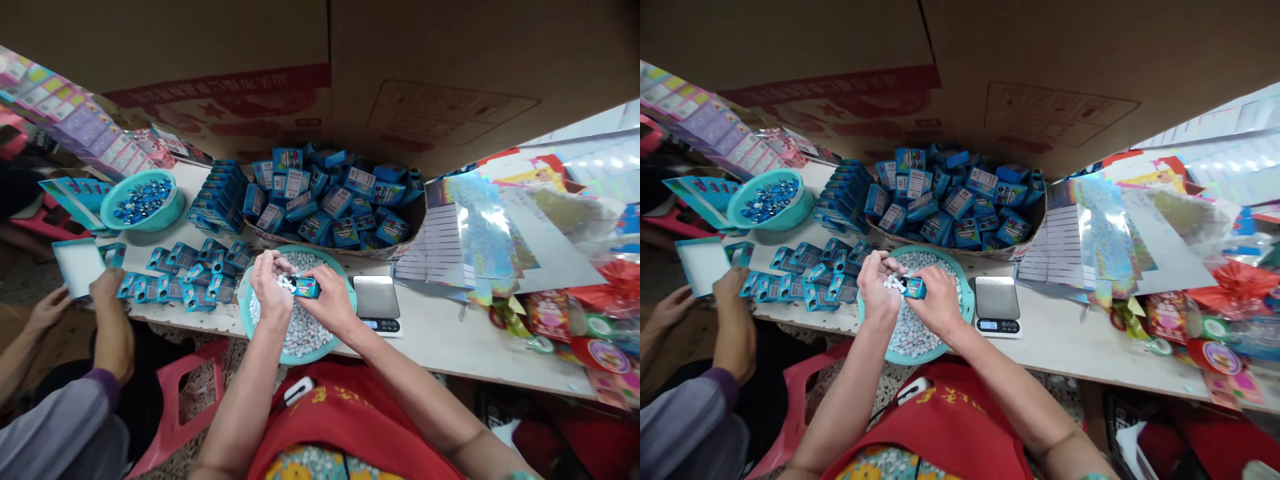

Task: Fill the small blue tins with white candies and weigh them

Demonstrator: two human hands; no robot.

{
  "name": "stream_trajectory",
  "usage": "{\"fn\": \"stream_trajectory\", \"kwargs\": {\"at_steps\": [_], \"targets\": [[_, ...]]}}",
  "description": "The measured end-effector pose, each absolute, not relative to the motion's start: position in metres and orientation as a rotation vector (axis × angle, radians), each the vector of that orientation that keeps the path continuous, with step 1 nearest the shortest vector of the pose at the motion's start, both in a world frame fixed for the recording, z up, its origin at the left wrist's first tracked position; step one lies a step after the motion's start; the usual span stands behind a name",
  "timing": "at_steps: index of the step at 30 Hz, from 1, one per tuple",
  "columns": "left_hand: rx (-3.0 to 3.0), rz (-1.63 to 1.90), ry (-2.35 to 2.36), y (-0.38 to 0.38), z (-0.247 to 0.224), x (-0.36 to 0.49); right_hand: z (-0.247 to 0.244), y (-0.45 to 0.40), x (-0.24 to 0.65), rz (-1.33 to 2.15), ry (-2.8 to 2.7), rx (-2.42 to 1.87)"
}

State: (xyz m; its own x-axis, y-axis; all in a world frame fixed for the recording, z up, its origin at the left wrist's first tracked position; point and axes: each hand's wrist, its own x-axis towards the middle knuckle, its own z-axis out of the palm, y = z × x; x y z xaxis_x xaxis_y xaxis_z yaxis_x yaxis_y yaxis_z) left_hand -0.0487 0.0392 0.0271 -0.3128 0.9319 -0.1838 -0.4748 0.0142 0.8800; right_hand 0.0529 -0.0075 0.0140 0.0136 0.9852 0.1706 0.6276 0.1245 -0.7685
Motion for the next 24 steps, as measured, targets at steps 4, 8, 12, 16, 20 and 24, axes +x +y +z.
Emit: {"fn": "stream_trajectory", "kwargs": {"at_steps": [4,8,12,16,20,24], "targets": [[0.601,1.564,1.091,0.033,0.031,-0.051,0.014,-0.008,0.054,0.656,-1.671,-1.558],[0.626,1.585,1.078,0.033,0.035,-0.051,0.016,-0.007,0.053,0.696,-1.622,-1.524],[0.619,1.596,1.060,0.037,0.032,-0.050,0.013,-0.006,0.051,0.717,-1.605,-1.528],[0.635,1.561,1.066,0.034,0.033,-0.049,0.007,-0.003,0.050,0.720,-1.580,-1.526],[0.693,1.546,1.055,0.029,0.033,-0.045,0.003,-0.001,0.049,0.711,-1.548,-1.586],[0.670,1.493,1.098,0.035,0.026,-0.043,0.002,-0.004,0.047,0.707,-1.577,-1.573]]}}
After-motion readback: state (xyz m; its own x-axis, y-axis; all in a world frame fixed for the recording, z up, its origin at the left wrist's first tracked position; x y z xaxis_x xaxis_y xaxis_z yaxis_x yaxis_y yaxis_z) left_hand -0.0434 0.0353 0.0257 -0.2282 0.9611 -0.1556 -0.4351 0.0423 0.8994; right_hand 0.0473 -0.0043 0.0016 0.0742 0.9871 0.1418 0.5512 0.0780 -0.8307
